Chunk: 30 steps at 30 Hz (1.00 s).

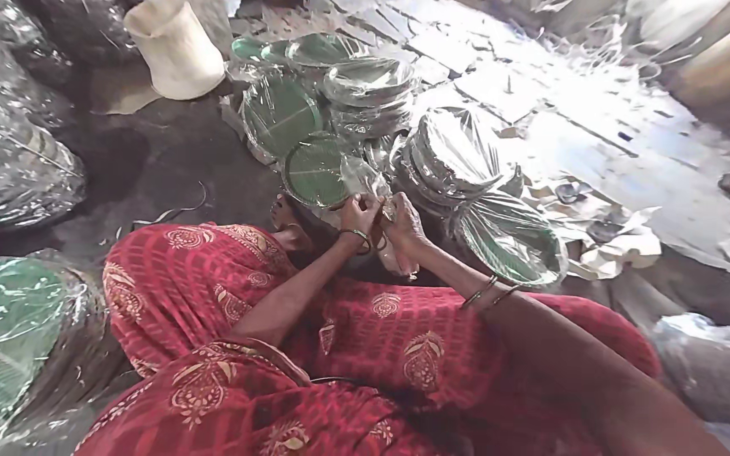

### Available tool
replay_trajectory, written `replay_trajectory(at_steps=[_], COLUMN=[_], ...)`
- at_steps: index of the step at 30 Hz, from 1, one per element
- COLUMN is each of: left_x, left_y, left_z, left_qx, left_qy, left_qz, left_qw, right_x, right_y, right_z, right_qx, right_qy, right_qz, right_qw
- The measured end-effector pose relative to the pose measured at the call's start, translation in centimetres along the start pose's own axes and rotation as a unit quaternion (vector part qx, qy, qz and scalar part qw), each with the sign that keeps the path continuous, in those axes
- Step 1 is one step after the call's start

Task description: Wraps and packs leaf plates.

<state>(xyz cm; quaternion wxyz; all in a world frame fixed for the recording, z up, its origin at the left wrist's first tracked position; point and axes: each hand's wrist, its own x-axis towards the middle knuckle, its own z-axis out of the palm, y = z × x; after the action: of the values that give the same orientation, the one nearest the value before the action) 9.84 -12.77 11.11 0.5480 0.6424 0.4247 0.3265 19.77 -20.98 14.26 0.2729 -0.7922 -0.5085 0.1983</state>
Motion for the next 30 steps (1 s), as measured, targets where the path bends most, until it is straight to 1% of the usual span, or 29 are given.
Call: replay_trajectory(at_steps=[3,4,6,7,8,9,10,11,12,13,14,16,18,19,21,22,24,25,27,30], left_x=[0.1,0.3,1.0,1.4,1.7,1.9,2.1,2.4,2.9,3.4,3.8,4.1,4.2,4.2,4.0,3.8,3.5,3.3,3.0,2.8], left_y=[-0.5,-0.4,-0.1,0.1,0.2,0.3,0.2,-0.1,-0.7,-1.3,-1.6,-1.5,-1.2,-0.9,-0.2,0.2,0.6,0.6,0.8,1.0], left_z=[0.1,-0.2,-0.9,-1.3,-1.8,-2.4,-2.9,-3.3,-3.6,-3.8,-4.1,-4.5,-4.9,-5.1,-5.6,-5.8,-5.5,-5.1,-4.4,-4.3], left_qx=[-0.022,-0.021,-0.022,-0.024,-0.026,-0.032,-0.042,-0.053,-0.066,-0.074,-0.076,-0.076,-0.088,-0.085,-0.079,-0.095,-0.168,-0.198,-0.219,-0.201], left_qy=[0.03,0.033,0.04,0.039,0.034,0.022,0.004,-0.013,-0.033,-0.058,-0.083,-0.129,-0.158,-0.171,-0.196,-0.212,-0.247,-0.263,-0.273,-0.28], left_qz=[0.102,0.123,0.13,0.124,0.118,0.112,0.104,0.104,0.115,0.134,0.156,0.184,0.193,0.193,0.191,0.186,0.172,0.165,0.149,0.132], left_qw=[0.994,0.992,0.991,0.991,0.992,0.993,0.994,0.993,0.991,0.987,0.981,0.972,0.964,0.962,0.959,0.955,0.939,0.93,0.925,0.929], right_x=[-0.1,0.1,0.0,-0.8,-2.4,-3.8,-4.7,-4.8,-3.4,-1.0,0.8,2.5,3.2,3.4,2.9,2.6,2.2,2.3,2.3,2.3], right_y=[-0.2,0.2,0.9,0.2,-1.6,-3.3,-4.7,-5.2,-4.3,-2.7,-1.8,-0.9,0.3,0.7,0.3,-0.1,-0.3,-0.3,-0.6,-0.5], right_z=[-0.4,-0.5,-1.0,-2.2,-4.2,-6.1,-7.4,-8.1,-8.0,-7.3,-6.7,-5.6,-3.7,-3.2,-3.6,-4.2,-5.0,-5.5,-6.9,-8.1], right_qx=[0.048,0.076,0.094,0.08,0.056,0.02,-0.02,-0.053,-0.079,-0.089,-0.096,-0.113,-0.125,-0.135,-0.188,-0.211,-0.215,-0.219,-0.262,-0.307], right_qy=[-0.024,-0.038,-0.081,-0.11,-0.134,-0.134,-0.115,-0.077,-0.026,0.017,0.026,-0.015,-0.037,-0.035,-0.019,-0.02,-0.025,-0.022,-0.02,-0.024], right_qz=[0.028,0.03,0.015,-0.004,-0.024,-0.05,-0.078,-0.121,-0.191,-0.275,-0.336,-0.398,-0.456,-0.478,-0.49,-0.484,-0.485,-0.501,-0.527,-0.564], right_qw=[0.998,0.996,0.992,0.991,0.989,0.99,0.99,0.988,0.978,0.957,0.936,0.91,0.88,0.867,0.851,0.849,0.847,0.837,0.808,0.766])
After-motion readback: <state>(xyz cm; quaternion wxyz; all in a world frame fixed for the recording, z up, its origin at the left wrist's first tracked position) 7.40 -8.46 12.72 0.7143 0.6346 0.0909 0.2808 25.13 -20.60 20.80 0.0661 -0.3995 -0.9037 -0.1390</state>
